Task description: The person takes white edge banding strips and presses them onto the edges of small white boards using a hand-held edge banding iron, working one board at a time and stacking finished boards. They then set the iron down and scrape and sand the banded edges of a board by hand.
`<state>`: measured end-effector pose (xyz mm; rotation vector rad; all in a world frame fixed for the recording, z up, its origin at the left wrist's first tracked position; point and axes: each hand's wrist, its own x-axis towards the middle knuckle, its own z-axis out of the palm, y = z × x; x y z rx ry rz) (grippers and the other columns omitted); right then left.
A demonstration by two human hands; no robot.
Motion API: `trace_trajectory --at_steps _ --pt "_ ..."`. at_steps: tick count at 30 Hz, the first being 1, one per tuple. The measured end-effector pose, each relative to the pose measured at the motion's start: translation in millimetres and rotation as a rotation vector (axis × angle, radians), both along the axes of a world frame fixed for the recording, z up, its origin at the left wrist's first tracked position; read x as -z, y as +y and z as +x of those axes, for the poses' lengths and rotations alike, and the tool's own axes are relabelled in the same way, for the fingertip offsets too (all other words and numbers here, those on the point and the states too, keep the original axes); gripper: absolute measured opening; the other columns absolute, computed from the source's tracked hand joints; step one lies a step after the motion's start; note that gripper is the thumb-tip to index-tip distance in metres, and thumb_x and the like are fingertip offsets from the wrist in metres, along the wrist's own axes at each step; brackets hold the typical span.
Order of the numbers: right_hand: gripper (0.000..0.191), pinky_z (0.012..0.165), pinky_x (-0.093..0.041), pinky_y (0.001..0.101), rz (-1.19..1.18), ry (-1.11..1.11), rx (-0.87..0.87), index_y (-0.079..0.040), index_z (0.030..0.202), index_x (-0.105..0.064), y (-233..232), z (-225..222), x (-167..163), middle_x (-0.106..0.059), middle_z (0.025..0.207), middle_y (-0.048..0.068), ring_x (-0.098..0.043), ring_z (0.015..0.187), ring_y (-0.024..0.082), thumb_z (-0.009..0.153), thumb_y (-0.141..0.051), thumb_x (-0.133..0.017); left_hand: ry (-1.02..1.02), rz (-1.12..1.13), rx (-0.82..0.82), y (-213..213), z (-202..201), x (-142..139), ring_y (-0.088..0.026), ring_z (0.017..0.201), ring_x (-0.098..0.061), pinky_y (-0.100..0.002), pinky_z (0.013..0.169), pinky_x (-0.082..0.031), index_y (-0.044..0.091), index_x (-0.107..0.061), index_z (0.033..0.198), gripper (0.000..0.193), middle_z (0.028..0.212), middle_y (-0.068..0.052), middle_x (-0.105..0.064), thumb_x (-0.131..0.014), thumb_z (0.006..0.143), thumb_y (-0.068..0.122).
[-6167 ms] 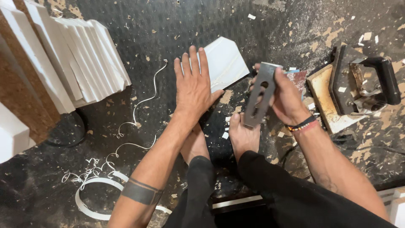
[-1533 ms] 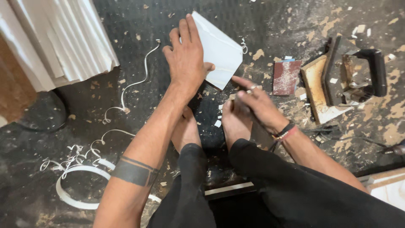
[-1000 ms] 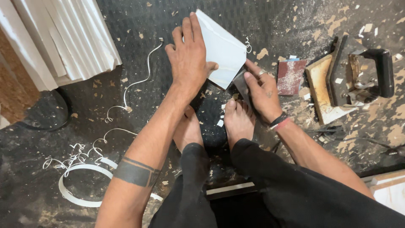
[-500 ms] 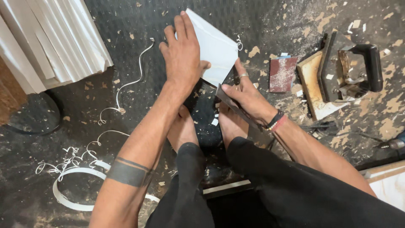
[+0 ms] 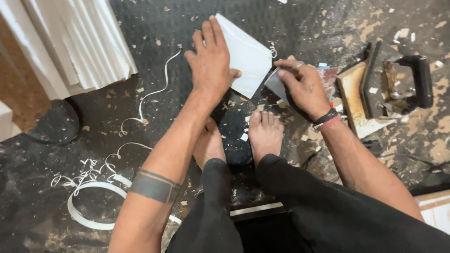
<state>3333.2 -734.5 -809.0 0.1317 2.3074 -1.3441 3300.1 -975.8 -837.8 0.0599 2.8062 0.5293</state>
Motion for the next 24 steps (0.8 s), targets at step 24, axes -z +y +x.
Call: trace_trajectory --at_steps 24 --pt "0.019 0.067 -0.054 0.0424 0.541 0.328 -0.231 -0.015 0.111 -0.082 -15 -38 8 -0.076 0.088 0.015 -0.073 0.077 0.033 0.1 -0.026 -0.07 0.057 0.019 0.019 1 3 10 -0.044 0.134 -0.041 -0.061 0.087 -0.049 -0.014 -0.021 0.152 0.139 0.153 -0.025 -0.035 -0.1 0.054 0.044"
